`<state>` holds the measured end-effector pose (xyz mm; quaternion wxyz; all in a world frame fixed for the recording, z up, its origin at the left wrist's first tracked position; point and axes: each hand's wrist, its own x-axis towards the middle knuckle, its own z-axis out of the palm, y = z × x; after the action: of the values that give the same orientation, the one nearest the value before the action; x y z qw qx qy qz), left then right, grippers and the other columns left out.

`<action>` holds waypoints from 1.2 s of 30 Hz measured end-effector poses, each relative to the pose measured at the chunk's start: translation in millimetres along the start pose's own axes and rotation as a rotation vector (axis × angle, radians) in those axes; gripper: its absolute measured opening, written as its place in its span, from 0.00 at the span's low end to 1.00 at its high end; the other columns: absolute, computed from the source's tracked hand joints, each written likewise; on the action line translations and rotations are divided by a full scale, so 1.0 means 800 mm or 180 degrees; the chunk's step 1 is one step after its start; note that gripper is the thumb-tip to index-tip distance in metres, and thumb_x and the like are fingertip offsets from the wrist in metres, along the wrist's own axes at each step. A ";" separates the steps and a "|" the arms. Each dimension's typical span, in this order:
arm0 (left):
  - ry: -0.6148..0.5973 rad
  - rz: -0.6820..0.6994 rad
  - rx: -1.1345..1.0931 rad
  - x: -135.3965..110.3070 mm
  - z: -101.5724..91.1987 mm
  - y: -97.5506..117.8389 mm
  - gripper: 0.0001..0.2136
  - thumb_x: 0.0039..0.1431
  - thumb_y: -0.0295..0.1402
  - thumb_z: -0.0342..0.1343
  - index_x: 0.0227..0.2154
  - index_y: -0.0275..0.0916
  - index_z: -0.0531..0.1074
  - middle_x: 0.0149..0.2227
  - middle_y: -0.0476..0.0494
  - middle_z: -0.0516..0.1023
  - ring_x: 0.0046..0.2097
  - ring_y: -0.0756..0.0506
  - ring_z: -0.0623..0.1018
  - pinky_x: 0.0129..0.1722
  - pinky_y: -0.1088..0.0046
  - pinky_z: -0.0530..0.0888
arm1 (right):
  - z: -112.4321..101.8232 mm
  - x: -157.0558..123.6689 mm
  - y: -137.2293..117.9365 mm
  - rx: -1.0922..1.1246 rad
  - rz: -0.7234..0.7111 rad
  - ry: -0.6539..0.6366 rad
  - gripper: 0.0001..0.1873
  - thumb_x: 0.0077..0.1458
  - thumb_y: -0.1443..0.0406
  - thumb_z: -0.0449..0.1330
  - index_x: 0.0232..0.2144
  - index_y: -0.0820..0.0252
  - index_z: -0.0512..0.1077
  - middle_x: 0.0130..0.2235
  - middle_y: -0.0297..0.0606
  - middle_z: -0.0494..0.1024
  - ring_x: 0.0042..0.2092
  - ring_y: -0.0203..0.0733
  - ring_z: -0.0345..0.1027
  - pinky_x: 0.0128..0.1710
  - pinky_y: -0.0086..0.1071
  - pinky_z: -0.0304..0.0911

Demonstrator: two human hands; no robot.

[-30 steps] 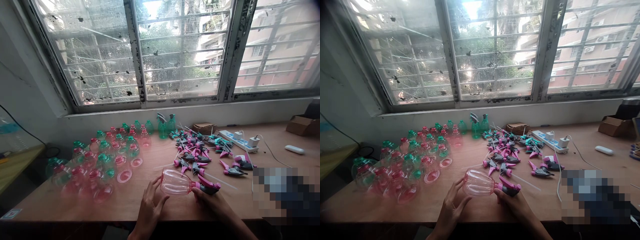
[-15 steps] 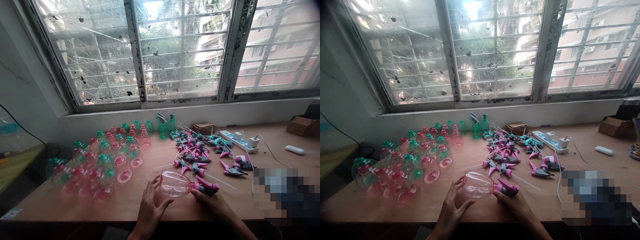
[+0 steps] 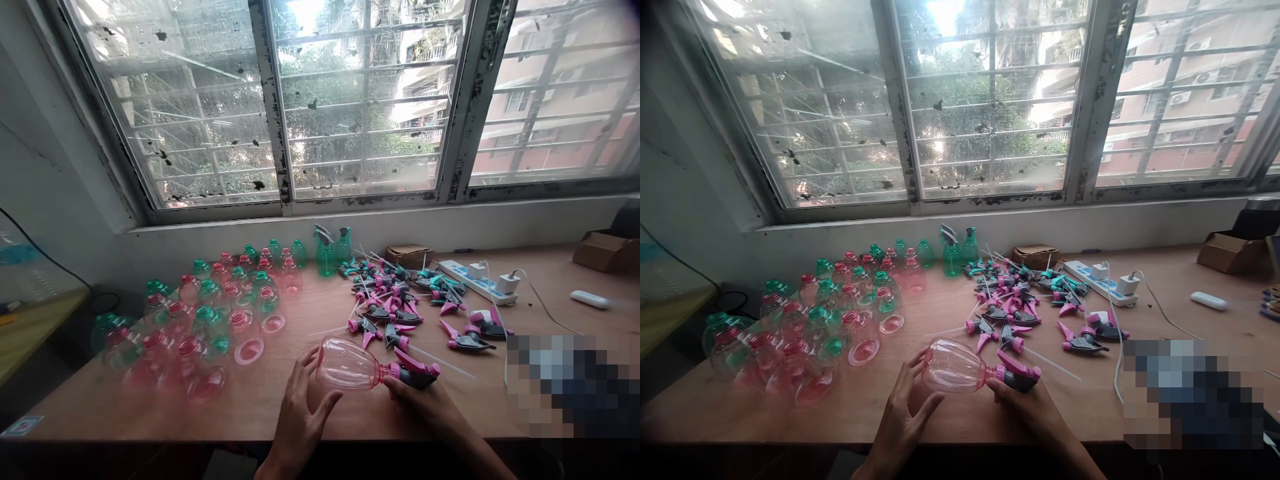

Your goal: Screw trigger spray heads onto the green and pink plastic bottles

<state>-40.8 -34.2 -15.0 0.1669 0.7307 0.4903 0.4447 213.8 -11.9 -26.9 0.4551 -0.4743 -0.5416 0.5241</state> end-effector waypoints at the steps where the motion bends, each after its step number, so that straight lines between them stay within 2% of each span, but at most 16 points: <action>1: 0.0010 -0.0027 -0.0006 0.000 0.000 0.001 0.21 0.63 0.39 0.57 0.58 0.47 0.66 0.62 0.39 0.67 0.64 0.36 0.66 0.63 0.51 0.65 | 0.001 0.001 0.001 0.0013 0.0018 0.0080 0.23 0.46 0.46 0.67 0.20 0.58 0.73 0.20 0.32 0.72 0.24 0.40 0.64 0.26 0.33 0.59; 4: 0.0029 -0.0122 -0.0072 0.002 0.000 0.000 0.17 0.65 0.39 0.55 0.56 0.47 0.69 0.59 0.41 0.71 0.62 0.38 0.70 0.62 0.54 0.68 | 0.002 0.005 0.005 0.0110 0.0070 0.0209 0.22 0.44 0.46 0.69 0.21 0.58 0.73 0.19 0.30 0.72 0.23 0.39 0.63 0.24 0.32 0.58; 8: 0.0022 -0.0077 -0.0240 0.002 0.000 -0.005 0.18 0.64 0.38 0.56 0.56 0.50 0.70 0.58 0.43 0.72 0.61 0.39 0.72 0.61 0.58 0.69 | 0.002 0.010 0.011 0.0142 0.0004 0.0131 0.24 0.45 0.44 0.67 0.22 0.59 0.74 0.19 0.32 0.74 0.21 0.39 0.64 0.24 0.33 0.57; 12: 0.0138 0.0008 -0.0311 0.001 -0.001 -0.009 0.19 0.63 0.37 0.58 0.56 0.50 0.70 0.59 0.43 0.72 0.61 0.39 0.71 0.62 0.55 0.68 | 0.000 0.012 0.014 0.0399 -0.0026 0.0067 0.24 0.45 0.45 0.68 0.24 0.60 0.74 0.22 0.34 0.76 0.21 0.38 0.64 0.23 0.32 0.58; 16: 0.0008 0.0105 -0.0343 0.004 -0.006 -0.001 0.19 0.60 0.37 0.61 0.55 0.48 0.70 0.60 0.40 0.71 0.63 0.37 0.69 0.62 0.52 0.67 | -0.002 0.010 0.015 0.0668 0.0021 0.0035 0.22 0.45 0.48 0.70 0.30 0.60 0.75 0.23 0.33 0.77 0.22 0.38 0.64 0.23 0.32 0.59; 20: 0.0063 0.0055 -0.0379 0.005 -0.007 0.003 0.15 0.62 0.38 0.59 0.50 0.45 0.73 0.59 0.37 0.71 0.62 0.35 0.70 0.61 0.51 0.69 | -0.004 0.008 0.015 0.0450 0.0012 0.0008 0.21 0.46 0.48 0.70 0.24 0.61 0.76 0.24 0.35 0.78 0.22 0.38 0.65 0.24 0.32 0.60; 22: 0.0077 0.0044 -0.0346 0.004 -0.004 0.000 0.14 0.63 0.37 0.57 0.51 0.45 0.73 0.60 0.38 0.71 0.62 0.36 0.70 0.61 0.52 0.69 | -0.003 0.008 0.014 0.0454 0.0022 0.0015 0.21 0.45 0.48 0.70 0.23 0.61 0.76 0.23 0.36 0.78 0.22 0.38 0.66 0.24 0.32 0.60; 27: 0.0091 0.0096 -0.0243 0.002 -0.002 -0.002 0.15 0.64 0.35 0.57 0.53 0.47 0.71 0.59 0.40 0.72 0.62 0.38 0.70 0.62 0.53 0.68 | -0.001 0.007 0.012 0.0834 0.0081 -0.0026 0.22 0.44 0.48 0.71 0.30 0.60 0.77 0.22 0.34 0.77 0.23 0.38 0.66 0.23 0.30 0.61; 30: -0.0029 0.0024 -0.0214 0.002 -0.005 0.003 0.17 0.62 0.38 0.59 0.53 0.46 0.71 0.59 0.39 0.73 0.61 0.37 0.72 0.60 0.54 0.70 | -0.003 0.005 0.012 0.0720 0.0151 -0.0148 0.22 0.46 0.48 0.70 0.27 0.62 0.77 0.22 0.35 0.77 0.24 0.39 0.67 0.25 0.30 0.62; 32: -0.0013 -0.0016 -0.0244 0.002 -0.006 0.004 0.14 0.62 0.39 0.58 0.50 0.44 0.73 0.58 0.37 0.73 0.60 0.36 0.73 0.59 0.53 0.71 | -0.004 0.004 0.013 0.0548 0.0148 -0.0208 0.23 0.48 0.47 0.68 0.25 0.63 0.78 0.22 0.37 0.77 0.25 0.39 0.67 0.26 0.31 0.62; 34: 0.0004 -0.0024 -0.0281 0.001 -0.005 0.001 0.12 0.63 0.39 0.58 0.47 0.43 0.74 0.57 0.37 0.74 0.60 0.36 0.73 0.59 0.53 0.71 | -0.004 0.004 0.015 0.0470 0.0112 -0.0196 0.24 0.48 0.46 0.68 0.24 0.63 0.78 0.21 0.37 0.76 0.24 0.39 0.67 0.26 0.31 0.61; 36: -0.0039 0.0030 -0.0294 0.000 -0.002 -0.004 0.12 0.62 0.38 0.58 0.48 0.44 0.73 0.58 0.39 0.73 0.60 0.37 0.72 0.60 0.53 0.70 | -0.003 0.005 0.017 0.0480 0.0060 -0.0134 0.24 0.47 0.45 0.67 0.23 0.62 0.78 0.21 0.36 0.76 0.24 0.39 0.66 0.25 0.31 0.61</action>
<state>-44.2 -32.9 -16.4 0.2014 0.7273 0.4647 0.4632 216.1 -7.6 -40.2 0.4731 -0.4327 -0.5055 0.5775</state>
